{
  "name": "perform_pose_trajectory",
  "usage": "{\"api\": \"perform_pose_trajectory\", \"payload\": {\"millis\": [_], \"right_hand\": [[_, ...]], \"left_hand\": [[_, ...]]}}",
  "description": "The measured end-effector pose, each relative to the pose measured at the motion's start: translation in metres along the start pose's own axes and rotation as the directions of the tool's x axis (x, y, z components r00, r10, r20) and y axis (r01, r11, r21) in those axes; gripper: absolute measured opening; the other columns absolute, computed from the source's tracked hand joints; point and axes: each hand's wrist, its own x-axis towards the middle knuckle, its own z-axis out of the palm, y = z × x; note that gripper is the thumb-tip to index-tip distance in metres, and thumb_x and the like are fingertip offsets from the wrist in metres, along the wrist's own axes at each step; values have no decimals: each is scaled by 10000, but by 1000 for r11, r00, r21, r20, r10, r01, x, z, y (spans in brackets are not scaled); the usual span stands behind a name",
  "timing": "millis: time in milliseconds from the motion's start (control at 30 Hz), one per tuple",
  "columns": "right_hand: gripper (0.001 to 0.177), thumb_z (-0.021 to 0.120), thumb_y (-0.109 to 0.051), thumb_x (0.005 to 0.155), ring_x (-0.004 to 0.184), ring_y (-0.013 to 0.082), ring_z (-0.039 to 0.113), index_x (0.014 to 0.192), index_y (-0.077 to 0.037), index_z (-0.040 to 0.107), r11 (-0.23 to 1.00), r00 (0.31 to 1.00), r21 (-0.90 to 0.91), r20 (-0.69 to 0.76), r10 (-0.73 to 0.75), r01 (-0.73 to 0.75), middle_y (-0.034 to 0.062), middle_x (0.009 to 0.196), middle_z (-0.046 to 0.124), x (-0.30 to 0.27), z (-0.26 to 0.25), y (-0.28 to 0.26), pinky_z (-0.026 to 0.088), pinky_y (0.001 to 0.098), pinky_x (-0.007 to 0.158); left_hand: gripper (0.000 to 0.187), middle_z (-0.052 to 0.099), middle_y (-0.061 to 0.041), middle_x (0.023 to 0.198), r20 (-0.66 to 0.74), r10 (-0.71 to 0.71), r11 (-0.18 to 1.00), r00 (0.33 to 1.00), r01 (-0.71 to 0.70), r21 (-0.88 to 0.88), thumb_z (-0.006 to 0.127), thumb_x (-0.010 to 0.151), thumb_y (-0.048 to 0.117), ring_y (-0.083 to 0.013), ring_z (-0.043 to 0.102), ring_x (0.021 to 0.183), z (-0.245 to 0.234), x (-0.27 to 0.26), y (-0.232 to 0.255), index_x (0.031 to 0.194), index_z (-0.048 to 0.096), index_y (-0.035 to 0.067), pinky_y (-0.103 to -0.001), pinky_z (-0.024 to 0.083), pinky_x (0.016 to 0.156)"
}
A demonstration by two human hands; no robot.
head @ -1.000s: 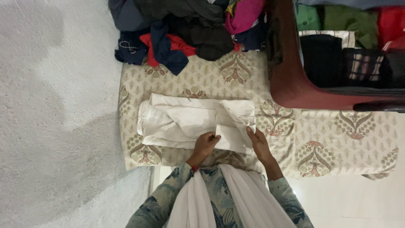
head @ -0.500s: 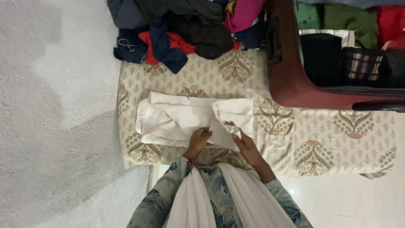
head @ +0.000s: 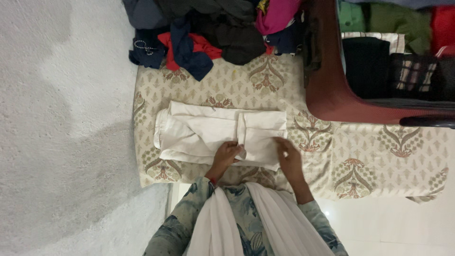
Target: The person folds a white shirt by hand and places it into an open suitcase.
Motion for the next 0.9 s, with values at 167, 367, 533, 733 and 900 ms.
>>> {"api": "perform_pose_trajectory", "payload": {"millis": [167, 367, 533, 733, 900], "right_hand": [[547, 705, -221, 950, 1128, 260, 667, 1420, -21, 507, 1000, 976, 16, -218, 24, -21, 176, 1358, 608, 9, -9, 29, 583, 389, 863], [690, 846, -401, 843, 1000, 287, 686, 1318, 30, 594, 939, 947, -124, -29, 318, -319, 230, 1198, 700, 14, 1, 36, 566, 388, 843], [831, 909, -421, 705, 1021, 263, 694, 1316, 36, 581, 973, 973, -33, -11, 229, -229, 199, 1177, 717, 14, 9, 44, 563, 370, 883], [1066, 966, -373, 598, 1152, 302, 636, 1410, 61, 427, 991, 994, -82, -46, 101, -104, 228, 1265, 634, 19, 13, 61, 532, 390, 964], [1112, 995, -376, 593, 1177, 305, 626, 1433, 63, 413, 987, 995, -128, -22, 93, -95, 232, 1286, 630, 18, 19, 76, 523, 397, 984]], "left_hand": [[824, 671, -183, 1196, 48, 47, 993, 998, -52, 107, 866, 779, 369, -243, 688, 1006, 2, -6, 7, 1371, 478, -54, -340, 603, 771], [829, 620, -171, 1270, 62, 136, 961, 989, -147, 233, 889, 820, 325, -207, 652, 1101, 0, -9, 1, 1421, 449, -39, -320, 594, 881], [704, 676, -151, 1196, 81, 273, 918, 959, -284, 275, 802, 799, 157, -229, 686, 1012, -2, -12, -7, 1409, 482, 12, -342, 581, 848], [825, 463, -234, 1327, 48, 555, 706, 830, -501, 500, 783, 718, 9, -354, 538, 1220, 12, -39, 18, 1441, 385, 35, -387, 539, 972], [911, 358, -227, 1518, 187, 549, 523, 815, -509, 684, 796, 722, 156, -423, 435, 1365, 16, -78, 63, 1531, 380, 142, -508, 420, 1105]]}}
